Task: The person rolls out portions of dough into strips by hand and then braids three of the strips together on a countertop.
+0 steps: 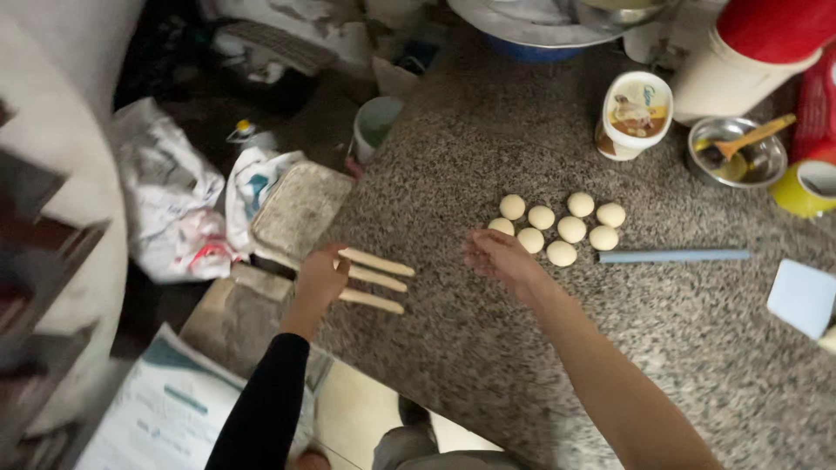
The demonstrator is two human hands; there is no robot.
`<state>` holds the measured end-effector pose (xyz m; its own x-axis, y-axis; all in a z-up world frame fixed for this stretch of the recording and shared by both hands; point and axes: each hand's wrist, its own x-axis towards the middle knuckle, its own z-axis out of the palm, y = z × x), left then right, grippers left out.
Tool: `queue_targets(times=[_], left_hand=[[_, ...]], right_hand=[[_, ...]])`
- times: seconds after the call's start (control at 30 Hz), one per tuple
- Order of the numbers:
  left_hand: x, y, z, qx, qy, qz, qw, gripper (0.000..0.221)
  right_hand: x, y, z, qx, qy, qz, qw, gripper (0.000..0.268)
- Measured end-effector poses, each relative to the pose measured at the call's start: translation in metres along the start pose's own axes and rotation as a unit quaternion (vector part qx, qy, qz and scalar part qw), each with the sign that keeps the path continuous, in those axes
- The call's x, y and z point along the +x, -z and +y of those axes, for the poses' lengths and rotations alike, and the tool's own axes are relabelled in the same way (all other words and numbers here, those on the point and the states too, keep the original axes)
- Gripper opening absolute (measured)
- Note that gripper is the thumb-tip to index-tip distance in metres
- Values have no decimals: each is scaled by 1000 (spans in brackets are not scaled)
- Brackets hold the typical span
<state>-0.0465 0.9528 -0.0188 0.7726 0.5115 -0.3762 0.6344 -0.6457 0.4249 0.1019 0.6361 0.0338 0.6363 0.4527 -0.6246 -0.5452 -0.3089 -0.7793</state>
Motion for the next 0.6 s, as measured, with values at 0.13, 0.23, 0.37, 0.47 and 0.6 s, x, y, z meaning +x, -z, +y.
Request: queue_targets(times=[0.13,0.23,0.37,0.47,0.6], left_hand=[[40,0,-14,78,-82,-29,993,41],[67,-4,-12,190,-99,-79,974,41],[67,-1,-8,274,-160,-58,947,35],[62,7,2,177,-148,-108,967,32],[48,3,18,25,-137,-138,981,44]], right_hand=[[7,-20,17,32,30,37,998,37],[9,-33,22,19,4,38,999,39],[5,-51,27,24,0,40,999,37],[6,-61,29,34,-6,50,998,35],[6,-64,47,70,14,50,996,36]])
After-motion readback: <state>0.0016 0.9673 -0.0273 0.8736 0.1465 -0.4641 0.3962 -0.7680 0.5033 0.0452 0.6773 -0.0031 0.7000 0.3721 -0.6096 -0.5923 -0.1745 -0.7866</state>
